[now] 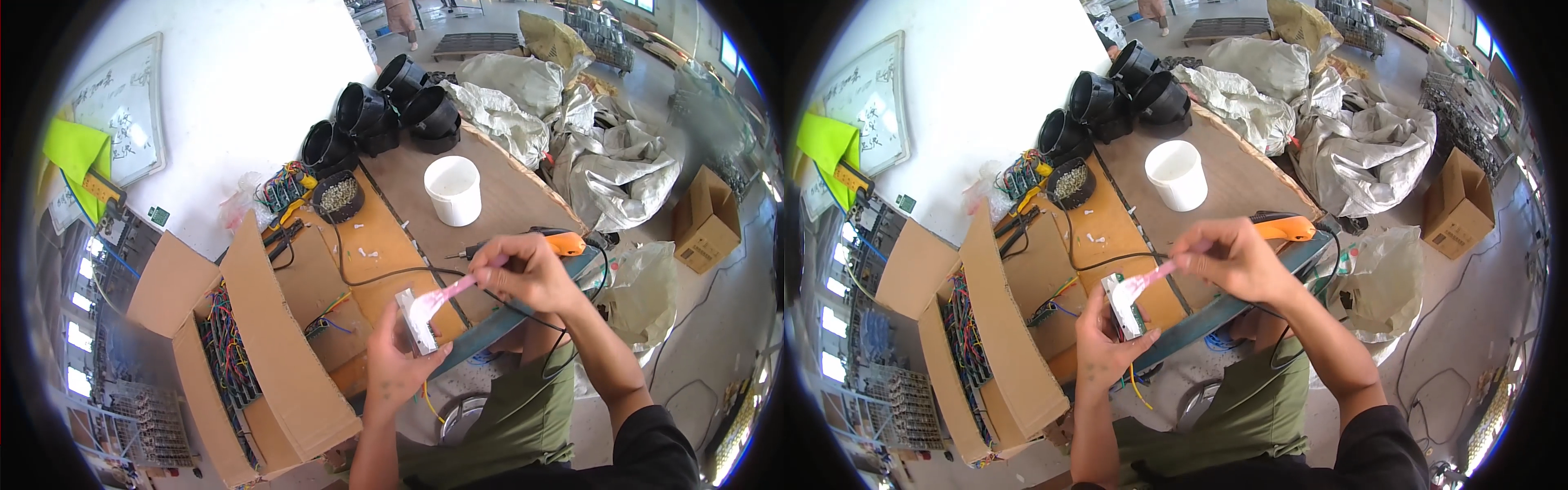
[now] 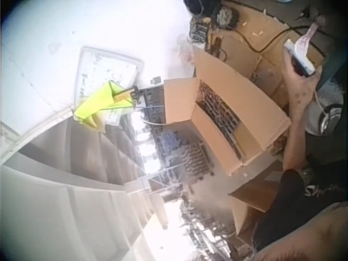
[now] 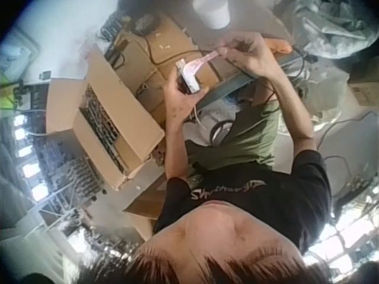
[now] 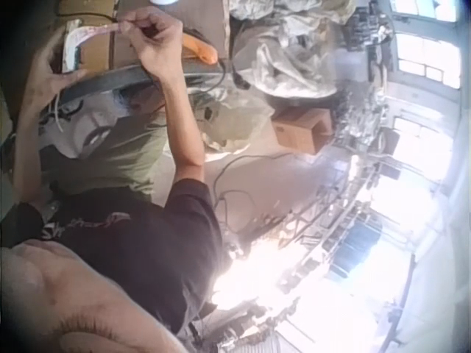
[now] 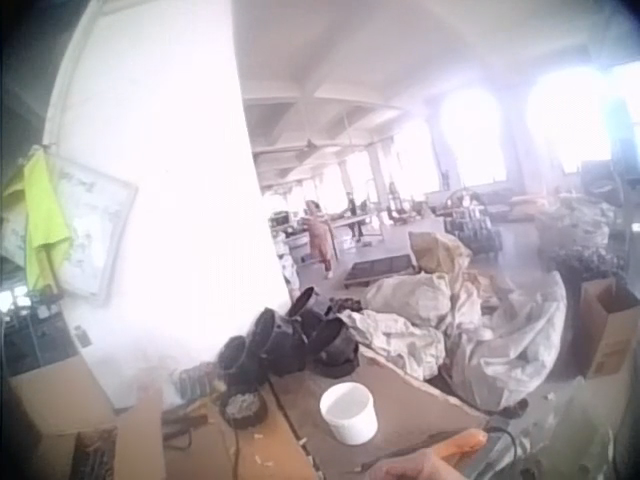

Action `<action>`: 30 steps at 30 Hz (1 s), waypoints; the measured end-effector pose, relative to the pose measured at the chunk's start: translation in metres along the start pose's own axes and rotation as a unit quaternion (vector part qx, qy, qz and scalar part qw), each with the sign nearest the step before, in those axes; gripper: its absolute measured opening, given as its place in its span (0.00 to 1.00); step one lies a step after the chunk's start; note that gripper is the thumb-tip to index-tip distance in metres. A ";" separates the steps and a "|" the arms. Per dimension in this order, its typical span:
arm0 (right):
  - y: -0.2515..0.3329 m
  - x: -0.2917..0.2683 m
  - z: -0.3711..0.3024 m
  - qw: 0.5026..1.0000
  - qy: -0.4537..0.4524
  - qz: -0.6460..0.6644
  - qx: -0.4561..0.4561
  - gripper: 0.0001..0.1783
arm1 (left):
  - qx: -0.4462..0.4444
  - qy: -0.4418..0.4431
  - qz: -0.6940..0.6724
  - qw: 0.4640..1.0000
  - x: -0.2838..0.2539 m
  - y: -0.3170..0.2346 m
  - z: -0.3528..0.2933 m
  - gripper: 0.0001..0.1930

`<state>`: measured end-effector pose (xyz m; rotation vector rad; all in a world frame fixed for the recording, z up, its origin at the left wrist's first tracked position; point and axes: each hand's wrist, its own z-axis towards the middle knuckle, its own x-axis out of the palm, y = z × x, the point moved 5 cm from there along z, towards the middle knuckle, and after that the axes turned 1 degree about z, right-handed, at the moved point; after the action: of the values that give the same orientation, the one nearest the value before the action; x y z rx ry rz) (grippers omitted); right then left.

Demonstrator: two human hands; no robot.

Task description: The person assembles electronic controller units by applying adhesive from a cup using a small stick to a circuit board and housing, and then using an electric screwdriver to fasten them together.

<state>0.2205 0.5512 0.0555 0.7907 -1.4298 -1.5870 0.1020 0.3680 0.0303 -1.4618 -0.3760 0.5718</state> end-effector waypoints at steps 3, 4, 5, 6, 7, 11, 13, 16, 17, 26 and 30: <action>-0.009 0.006 -0.005 0.994 0.004 -0.076 -0.074 0.03 | -0.017 0.004 0.002 1.000 0.002 -0.001 -0.005 0.40; -0.010 0.003 -0.004 0.996 -0.006 -0.062 -0.064 0.03 | -0.019 0.009 0.016 1.000 0.002 -0.001 -0.007 0.39; -0.010 -0.002 -0.003 0.997 -0.016 -0.049 -0.053 0.04 | -0.022 0.014 0.030 0.999 0.001 -0.002 -0.008 0.39; -0.009 -0.006 -0.002 0.998 -0.026 -0.037 -0.045 0.04 | -0.019 0.014 0.036 0.999 0.001 -0.002 -0.009 0.39; -0.009 -0.004 -0.001 0.999 -0.016 -0.024 -0.045 0.04 | -0.016 0.014 0.042 0.999 0.000 -0.003 -0.009 0.38; -0.015 -0.001 0.002 0.997 0.008 -0.049 -0.057 0.04 | -0.013 0.013 0.042 0.999 0.000 -0.005 -0.009 0.38; -0.017 -0.006 0.006 0.998 -0.013 -0.051 -0.030 0.04 | -0.015 0.006 0.040 0.999 -0.002 0.001 -0.007 0.39; -0.015 -0.001 0.005 1.000 0.011 -0.018 -0.010 0.04 | -0.021 -0.005 0.033 0.999 -0.003 0.005 -0.006 0.39; -0.015 0.000 0.004 1.000 0.018 -0.007 -0.004 0.04 | -0.024 -0.008 0.030 0.999 -0.003 0.006 -0.006 0.39; -0.019 0.004 0.003 0.999 0.019 -0.019 0.034 0.04 | -0.014 -0.017 0.065 0.998 -0.002 0.011 -0.005 0.40; -0.019 0.002 -0.008 0.998 0.060 -0.036 -0.004 0.04 | 0.014 -0.031 0.049 0.998 -0.003 0.008 -0.004 0.40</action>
<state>0.2230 0.5462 0.0357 0.9260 -1.3215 -1.5714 0.1011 0.3629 0.0227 -1.4430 -0.3448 0.6993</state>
